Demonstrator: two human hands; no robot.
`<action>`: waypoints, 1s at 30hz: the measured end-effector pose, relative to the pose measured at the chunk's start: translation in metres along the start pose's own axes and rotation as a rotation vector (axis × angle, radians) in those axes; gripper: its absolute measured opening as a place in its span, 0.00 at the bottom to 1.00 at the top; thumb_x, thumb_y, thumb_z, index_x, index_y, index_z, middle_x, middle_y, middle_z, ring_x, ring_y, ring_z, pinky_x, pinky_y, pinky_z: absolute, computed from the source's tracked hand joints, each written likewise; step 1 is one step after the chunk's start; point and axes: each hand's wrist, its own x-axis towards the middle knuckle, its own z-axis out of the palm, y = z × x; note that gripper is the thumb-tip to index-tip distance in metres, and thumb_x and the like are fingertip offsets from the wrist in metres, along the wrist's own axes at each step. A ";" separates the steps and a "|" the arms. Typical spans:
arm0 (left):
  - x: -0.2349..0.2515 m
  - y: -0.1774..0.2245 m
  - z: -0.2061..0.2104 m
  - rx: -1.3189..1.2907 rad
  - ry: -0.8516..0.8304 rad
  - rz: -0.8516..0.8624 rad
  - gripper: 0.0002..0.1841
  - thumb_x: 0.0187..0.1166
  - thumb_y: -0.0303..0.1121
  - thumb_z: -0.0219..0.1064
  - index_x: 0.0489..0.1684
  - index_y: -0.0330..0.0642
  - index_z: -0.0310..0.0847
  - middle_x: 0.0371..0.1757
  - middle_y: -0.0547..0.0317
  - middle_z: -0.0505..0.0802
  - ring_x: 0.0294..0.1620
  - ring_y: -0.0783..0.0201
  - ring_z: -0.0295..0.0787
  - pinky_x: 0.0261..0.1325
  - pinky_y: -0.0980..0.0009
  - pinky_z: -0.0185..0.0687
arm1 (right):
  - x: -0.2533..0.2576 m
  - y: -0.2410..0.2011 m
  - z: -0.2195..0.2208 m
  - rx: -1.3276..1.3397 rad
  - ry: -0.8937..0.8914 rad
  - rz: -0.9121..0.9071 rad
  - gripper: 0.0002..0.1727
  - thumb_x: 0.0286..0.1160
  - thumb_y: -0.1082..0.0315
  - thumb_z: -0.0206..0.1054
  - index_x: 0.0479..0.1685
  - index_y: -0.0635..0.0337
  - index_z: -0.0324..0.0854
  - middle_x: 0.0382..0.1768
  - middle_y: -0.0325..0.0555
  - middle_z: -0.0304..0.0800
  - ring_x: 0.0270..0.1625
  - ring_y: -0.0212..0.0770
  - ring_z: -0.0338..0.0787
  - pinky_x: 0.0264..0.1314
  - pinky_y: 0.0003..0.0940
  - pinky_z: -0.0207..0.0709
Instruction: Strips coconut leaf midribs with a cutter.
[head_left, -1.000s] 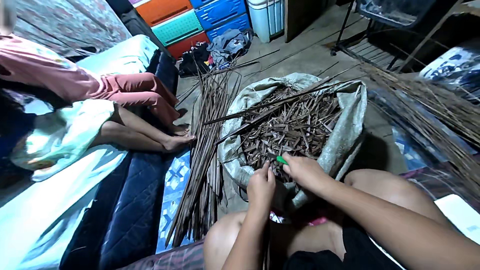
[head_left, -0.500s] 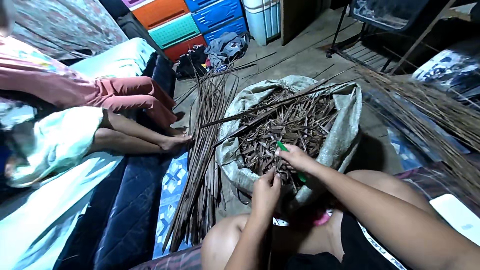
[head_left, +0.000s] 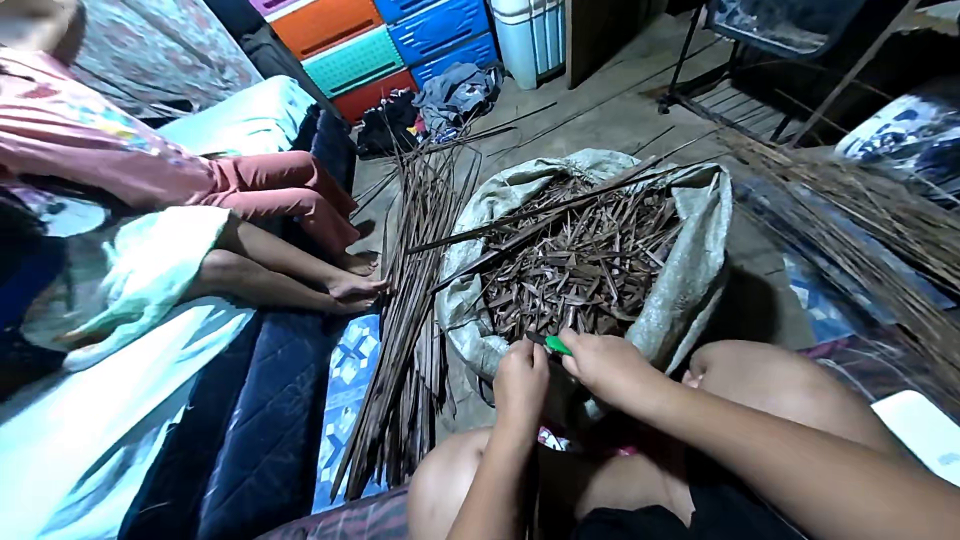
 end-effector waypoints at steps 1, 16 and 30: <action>0.000 0.000 0.000 0.005 0.001 0.001 0.20 0.93 0.35 0.50 0.50 0.31 0.89 0.46 0.42 0.92 0.48 0.47 0.90 0.55 0.44 0.81 | 0.002 -0.001 0.001 -0.007 0.005 0.010 0.20 0.95 0.59 0.48 0.72 0.64 0.72 0.60 0.66 0.88 0.65 0.66 0.89 0.64 0.63 0.80; -0.001 -0.003 0.002 -0.012 0.024 0.039 0.22 0.93 0.36 0.51 0.77 0.39 0.81 0.58 0.40 0.93 0.60 0.45 0.91 0.67 0.44 0.80 | 0.019 0.013 -0.012 0.141 0.095 0.021 0.20 0.93 0.59 0.50 0.68 0.64 0.76 0.56 0.66 0.89 0.63 0.66 0.89 0.63 0.66 0.78; -0.005 0.001 0.004 -0.045 0.003 0.098 0.21 0.92 0.35 0.54 0.76 0.37 0.81 0.57 0.39 0.94 0.59 0.46 0.92 0.68 0.47 0.80 | 0.046 0.037 -0.014 0.452 0.208 0.010 0.23 0.96 0.54 0.50 0.65 0.66 0.76 0.50 0.63 0.86 0.54 0.58 0.87 0.60 0.59 0.76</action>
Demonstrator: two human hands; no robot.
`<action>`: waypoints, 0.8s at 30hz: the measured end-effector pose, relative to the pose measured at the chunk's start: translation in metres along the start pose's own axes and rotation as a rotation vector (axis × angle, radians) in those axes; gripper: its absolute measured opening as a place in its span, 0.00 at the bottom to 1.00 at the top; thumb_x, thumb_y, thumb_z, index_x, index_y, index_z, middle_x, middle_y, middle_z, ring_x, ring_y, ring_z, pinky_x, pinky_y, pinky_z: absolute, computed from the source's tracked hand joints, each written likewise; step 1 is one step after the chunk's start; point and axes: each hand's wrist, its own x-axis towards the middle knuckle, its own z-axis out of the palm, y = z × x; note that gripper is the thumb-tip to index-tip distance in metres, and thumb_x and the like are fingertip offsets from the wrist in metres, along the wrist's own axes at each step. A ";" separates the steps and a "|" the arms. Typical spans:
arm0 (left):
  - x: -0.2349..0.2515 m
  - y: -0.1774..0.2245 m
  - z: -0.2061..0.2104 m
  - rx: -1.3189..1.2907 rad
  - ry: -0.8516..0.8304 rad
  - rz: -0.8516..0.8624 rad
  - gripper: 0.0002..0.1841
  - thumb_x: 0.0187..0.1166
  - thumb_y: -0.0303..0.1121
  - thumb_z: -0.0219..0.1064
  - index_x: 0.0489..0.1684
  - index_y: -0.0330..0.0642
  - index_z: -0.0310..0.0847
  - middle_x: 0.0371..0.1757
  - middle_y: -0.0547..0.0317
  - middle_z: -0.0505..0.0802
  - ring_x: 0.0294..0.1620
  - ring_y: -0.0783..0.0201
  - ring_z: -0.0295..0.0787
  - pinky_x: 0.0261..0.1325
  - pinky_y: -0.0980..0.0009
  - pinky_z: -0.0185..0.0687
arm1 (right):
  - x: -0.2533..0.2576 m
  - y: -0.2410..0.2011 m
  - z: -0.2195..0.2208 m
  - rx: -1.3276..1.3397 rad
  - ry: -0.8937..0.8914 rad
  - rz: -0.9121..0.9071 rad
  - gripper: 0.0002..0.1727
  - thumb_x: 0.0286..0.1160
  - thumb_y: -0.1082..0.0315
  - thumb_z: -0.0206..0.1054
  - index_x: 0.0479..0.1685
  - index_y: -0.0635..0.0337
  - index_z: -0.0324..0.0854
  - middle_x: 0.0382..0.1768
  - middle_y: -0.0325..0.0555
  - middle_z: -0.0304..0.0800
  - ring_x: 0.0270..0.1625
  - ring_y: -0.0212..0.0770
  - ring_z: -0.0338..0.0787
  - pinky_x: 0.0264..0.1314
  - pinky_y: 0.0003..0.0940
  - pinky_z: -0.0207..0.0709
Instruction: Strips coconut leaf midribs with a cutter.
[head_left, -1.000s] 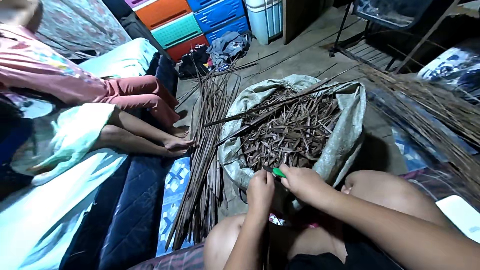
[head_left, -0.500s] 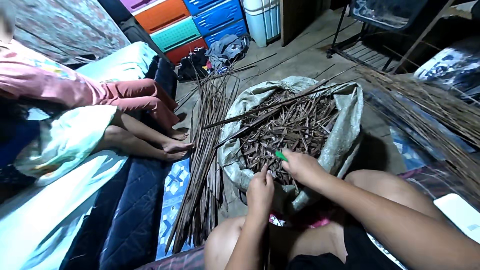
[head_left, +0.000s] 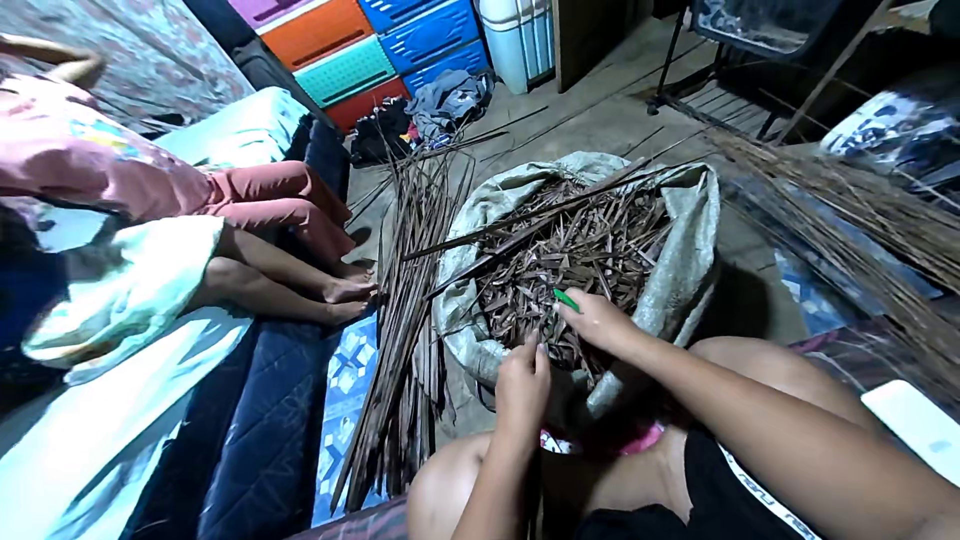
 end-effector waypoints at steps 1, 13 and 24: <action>-0.001 0.001 0.001 -0.031 -0.020 0.010 0.21 0.92 0.34 0.54 0.76 0.36 0.81 0.58 0.39 0.94 0.59 0.47 0.92 0.69 0.49 0.80 | 0.002 0.003 0.004 0.121 -0.014 -0.021 0.23 0.96 0.54 0.51 0.63 0.68 0.77 0.46 0.60 0.84 0.48 0.53 0.84 0.56 0.54 0.75; 0.004 -0.002 0.001 -0.096 -0.100 -0.047 0.21 0.93 0.37 0.54 0.77 0.37 0.80 0.60 0.41 0.93 0.59 0.50 0.91 0.69 0.51 0.80 | 0.003 0.004 0.000 -0.035 -0.064 -0.090 0.19 0.91 0.60 0.53 0.66 0.64 0.79 0.49 0.63 0.88 0.53 0.59 0.88 0.59 0.62 0.77; 0.007 -0.007 -0.001 0.069 0.018 -0.040 0.19 0.92 0.34 0.52 0.54 0.30 0.89 0.47 0.40 0.93 0.51 0.46 0.92 0.59 0.45 0.82 | -0.034 -0.022 0.021 -0.479 -0.196 -0.044 0.21 0.95 0.58 0.49 0.70 0.66 0.73 0.58 0.68 0.89 0.64 0.69 0.89 0.63 0.66 0.79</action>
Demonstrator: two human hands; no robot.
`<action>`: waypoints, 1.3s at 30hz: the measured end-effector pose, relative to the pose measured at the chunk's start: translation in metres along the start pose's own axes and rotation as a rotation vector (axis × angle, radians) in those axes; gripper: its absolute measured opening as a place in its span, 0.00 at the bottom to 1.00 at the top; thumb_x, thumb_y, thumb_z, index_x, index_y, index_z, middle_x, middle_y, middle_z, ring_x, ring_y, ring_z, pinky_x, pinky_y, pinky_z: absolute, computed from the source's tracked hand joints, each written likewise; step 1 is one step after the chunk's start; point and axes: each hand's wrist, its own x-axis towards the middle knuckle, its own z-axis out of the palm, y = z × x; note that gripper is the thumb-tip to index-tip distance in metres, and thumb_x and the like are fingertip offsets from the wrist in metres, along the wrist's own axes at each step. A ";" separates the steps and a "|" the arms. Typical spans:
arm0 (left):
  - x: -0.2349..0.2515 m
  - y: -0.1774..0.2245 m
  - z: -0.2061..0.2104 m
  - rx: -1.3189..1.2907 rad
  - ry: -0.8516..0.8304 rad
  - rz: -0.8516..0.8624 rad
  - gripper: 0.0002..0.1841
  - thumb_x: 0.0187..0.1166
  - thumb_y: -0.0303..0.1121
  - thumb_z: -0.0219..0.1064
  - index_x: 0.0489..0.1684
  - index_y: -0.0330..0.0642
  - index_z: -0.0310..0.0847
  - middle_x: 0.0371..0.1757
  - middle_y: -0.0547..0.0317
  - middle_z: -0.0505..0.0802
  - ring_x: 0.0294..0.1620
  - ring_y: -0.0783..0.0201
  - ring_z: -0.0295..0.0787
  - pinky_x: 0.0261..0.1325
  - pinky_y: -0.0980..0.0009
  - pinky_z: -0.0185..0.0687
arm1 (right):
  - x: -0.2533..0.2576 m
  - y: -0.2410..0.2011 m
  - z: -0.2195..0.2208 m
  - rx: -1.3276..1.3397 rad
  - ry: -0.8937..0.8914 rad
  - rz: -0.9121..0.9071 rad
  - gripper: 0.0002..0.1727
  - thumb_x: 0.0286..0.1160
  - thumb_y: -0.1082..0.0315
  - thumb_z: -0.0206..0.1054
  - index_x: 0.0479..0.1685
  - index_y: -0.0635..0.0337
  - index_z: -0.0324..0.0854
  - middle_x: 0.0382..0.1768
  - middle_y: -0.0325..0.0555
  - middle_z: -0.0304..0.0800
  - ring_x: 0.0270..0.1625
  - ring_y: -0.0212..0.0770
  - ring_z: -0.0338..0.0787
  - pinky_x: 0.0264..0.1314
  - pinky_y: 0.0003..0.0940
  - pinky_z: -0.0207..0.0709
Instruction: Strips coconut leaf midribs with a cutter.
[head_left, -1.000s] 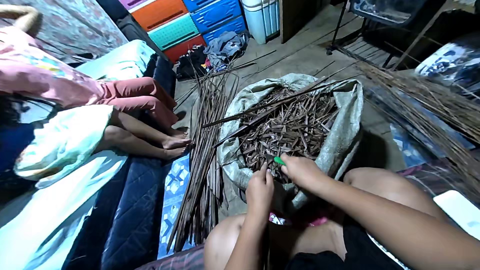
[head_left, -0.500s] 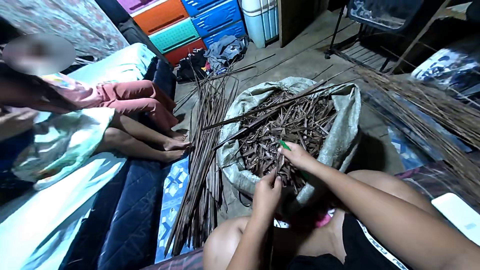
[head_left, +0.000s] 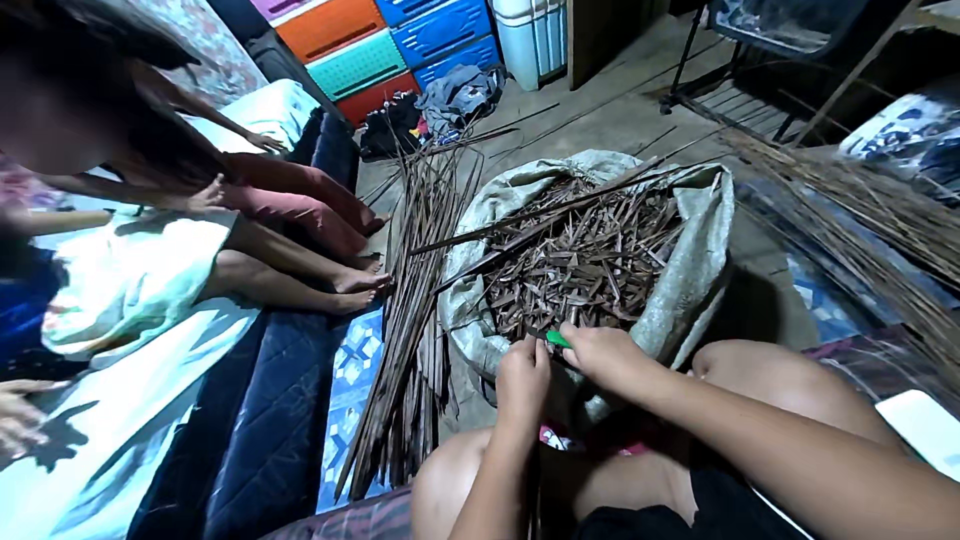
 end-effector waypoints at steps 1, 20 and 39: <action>0.000 0.001 0.000 0.003 -0.009 -0.005 0.20 0.93 0.35 0.53 0.65 0.31 0.87 0.54 0.39 0.94 0.58 0.44 0.92 0.66 0.45 0.81 | 0.005 0.001 0.000 -0.004 0.013 0.023 0.22 0.95 0.58 0.48 0.71 0.66 0.73 0.59 0.68 0.89 0.65 0.69 0.89 0.63 0.67 0.79; -0.003 0.001 0.001 -0.026 0.023 0.012 0.21 0.93 0.36 0.53 0.73 0.36 0.83 0.56 0.39 0.94 0.58 0.45 0.92 0.66 0.45 0.81 | 0.008 0.013 -0.005 0.061 0.051 0.045 0.21 0.94 0.59 0.49 0.70 0.66 0.74 0.59 0.68 0.89 0.65 0.68 0.88 0.64 0.67 0.78; -0.007 0.006 0.004 -0.087 -0.067 0.029 0.21 0.92 0.35 0.54 0.75 0.36 0.82 0.56 0.40 0.94 0.56 0.49 0.93 0.67 0.50 0.82 | 0.030 0.034 -0.012 0.293 0.130 -0.061 0.21 0.92 0.56 0.52 0.65 0.64 0.79 0.51 0.64 0.89 0.57 0.64 0.89 0.60 0.67 0.77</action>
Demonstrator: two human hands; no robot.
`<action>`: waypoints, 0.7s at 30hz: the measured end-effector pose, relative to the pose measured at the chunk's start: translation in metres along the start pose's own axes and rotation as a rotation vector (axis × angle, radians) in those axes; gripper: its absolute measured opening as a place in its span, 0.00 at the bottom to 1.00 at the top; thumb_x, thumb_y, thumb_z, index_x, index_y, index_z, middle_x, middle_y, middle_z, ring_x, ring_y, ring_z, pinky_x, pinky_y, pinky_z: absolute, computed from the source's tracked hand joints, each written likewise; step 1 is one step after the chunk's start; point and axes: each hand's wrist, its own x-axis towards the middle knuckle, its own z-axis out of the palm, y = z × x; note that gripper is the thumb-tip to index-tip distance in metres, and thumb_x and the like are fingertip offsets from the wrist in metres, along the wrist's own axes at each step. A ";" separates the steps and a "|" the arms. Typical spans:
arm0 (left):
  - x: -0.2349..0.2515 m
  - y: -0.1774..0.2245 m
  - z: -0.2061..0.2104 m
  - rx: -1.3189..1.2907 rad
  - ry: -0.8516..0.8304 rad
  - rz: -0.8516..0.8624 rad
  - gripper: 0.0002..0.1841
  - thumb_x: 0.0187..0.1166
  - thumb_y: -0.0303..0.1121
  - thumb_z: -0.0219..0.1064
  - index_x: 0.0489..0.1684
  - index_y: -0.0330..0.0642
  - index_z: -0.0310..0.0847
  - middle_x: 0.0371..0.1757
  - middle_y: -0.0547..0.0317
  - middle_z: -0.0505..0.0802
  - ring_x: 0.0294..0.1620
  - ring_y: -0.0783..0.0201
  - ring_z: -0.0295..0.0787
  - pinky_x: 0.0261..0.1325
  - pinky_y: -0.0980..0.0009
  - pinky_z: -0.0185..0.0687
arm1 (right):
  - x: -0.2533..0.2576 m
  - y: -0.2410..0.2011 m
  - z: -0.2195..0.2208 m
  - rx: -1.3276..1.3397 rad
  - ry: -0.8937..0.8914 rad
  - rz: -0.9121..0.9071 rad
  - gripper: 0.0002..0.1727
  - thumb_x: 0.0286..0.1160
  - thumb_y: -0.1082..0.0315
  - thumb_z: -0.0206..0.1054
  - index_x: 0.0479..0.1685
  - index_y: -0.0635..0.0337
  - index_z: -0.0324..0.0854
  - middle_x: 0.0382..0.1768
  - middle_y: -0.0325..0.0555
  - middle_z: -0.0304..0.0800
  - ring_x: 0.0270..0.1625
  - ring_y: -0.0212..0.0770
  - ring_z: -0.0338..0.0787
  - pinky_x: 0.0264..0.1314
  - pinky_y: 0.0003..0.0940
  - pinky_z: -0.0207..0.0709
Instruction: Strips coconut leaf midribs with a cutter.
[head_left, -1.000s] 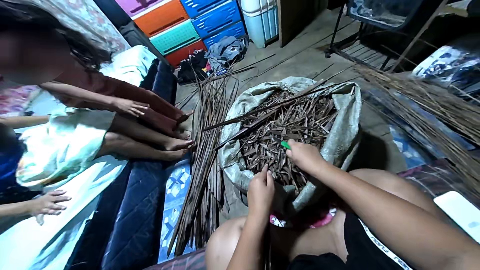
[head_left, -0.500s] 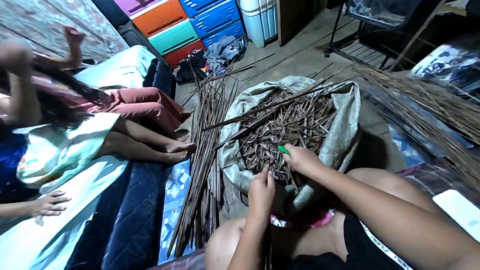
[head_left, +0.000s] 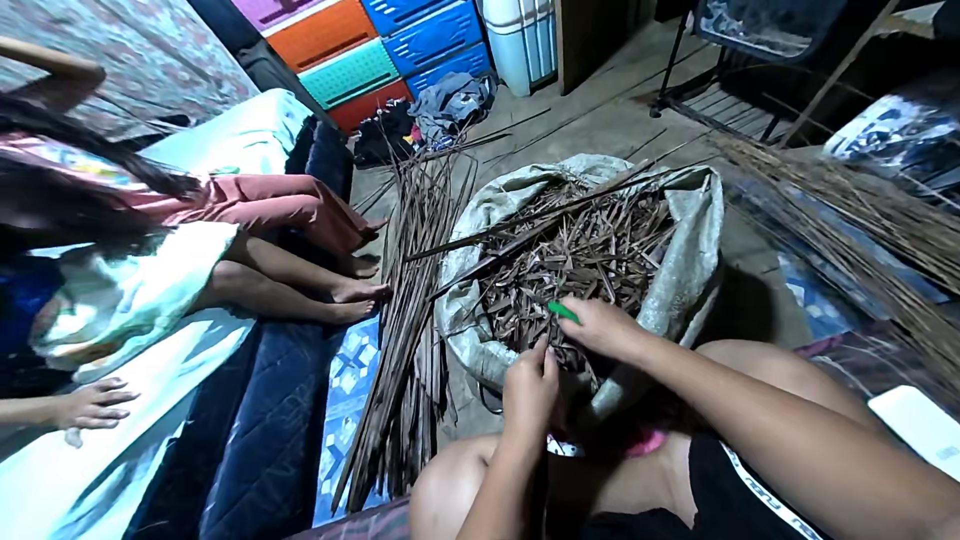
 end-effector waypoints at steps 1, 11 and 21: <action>0.001 -0.001 -0.002 0.009 0.003 -0.017 0.20 0.93 0.36 0.54 0.74 0.35 0.83 0.56 0.39 0.94 0.57 0.47 0.92 0.67 0.48 0.81 | -0.009 -0.006 0.002 -0.067 -0.052 -0.009 0.20 0.91 0.56 0.53 0.64 0.63 0.79 0.50 0.64 0.90 0.58 0.65 0.90 0.59 0.68 0.77; 0.006 -0.002 -0.005 0.079 0.020 -0.055 0.21 0.93 0.36 0.53 0.76 0.38 0.82 0.58 0.40 0.94 0.60 0.47 0.92 0.69 0.48 0.80 | -0.006 -0.024 0.013 -0.290 -0.034 0.158 0.22 0.95 0.59 0.49 0.75 0.65 0.72 0.63 0.69 0.87 0.68 0.69 0.88 0.66 0.68 0.77; 0.007 -0.005 -0.004 0.054 0.059 -0.043 0.19 0.92 0.34 0.54 0.64 0.32 0.88 0.53 0.39 0.94 0.56 0.45 0.92 0.65 0.45 0.82 | -0.027 -0.024 0.011 -0.121 -0.118 0.046 0.19 0.92 0.60 0.51 0.64 0.65 0.78 0.54 0.66 0.89 0.61 0.66 0.89 0.62 0.67 0.78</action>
